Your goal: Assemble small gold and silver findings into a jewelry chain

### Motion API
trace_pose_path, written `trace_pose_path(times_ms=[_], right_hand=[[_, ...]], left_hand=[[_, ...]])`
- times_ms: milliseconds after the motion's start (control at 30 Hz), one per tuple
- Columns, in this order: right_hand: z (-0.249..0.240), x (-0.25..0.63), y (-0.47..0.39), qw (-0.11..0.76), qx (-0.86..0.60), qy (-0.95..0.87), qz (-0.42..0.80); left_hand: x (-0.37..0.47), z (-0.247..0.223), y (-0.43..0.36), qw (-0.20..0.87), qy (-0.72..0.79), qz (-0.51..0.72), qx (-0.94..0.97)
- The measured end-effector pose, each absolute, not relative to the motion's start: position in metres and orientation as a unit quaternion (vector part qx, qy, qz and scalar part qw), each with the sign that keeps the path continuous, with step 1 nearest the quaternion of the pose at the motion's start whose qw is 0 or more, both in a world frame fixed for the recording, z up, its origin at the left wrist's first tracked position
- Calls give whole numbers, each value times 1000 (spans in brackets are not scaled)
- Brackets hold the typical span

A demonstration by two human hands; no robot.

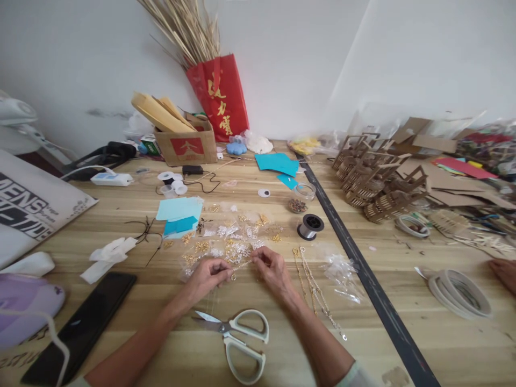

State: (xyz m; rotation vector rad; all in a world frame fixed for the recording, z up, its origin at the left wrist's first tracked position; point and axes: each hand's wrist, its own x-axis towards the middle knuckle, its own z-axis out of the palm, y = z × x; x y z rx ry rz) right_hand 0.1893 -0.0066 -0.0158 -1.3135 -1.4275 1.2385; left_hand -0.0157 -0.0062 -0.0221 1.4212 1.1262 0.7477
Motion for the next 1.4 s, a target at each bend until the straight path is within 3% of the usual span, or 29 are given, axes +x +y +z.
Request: trace_pose_path(times_ms=[367, 633, 767, 1267, 1400], right_hand=[[-9, 194, -10, 312, -535, -714, 326], [-19, 191, -11, 264, -524, -774, 239], [-15, 191, -10, 247, -544, -765, 242], [-6, 198, -8, 279, -513, -749, 312], [4, 199, -10, 240, -513, -759, 321]], left_hand=[[-8, -7, -13, 543, 499, 266, 620], [-4, -9, -19, 442, 528, 204, 696], [-5, -13, -19, 429, 533, 164, 711], [-22, -7, -7, 532, 463, 77, 705], [-25, -2, -5, 547, 447, 53, 706]])
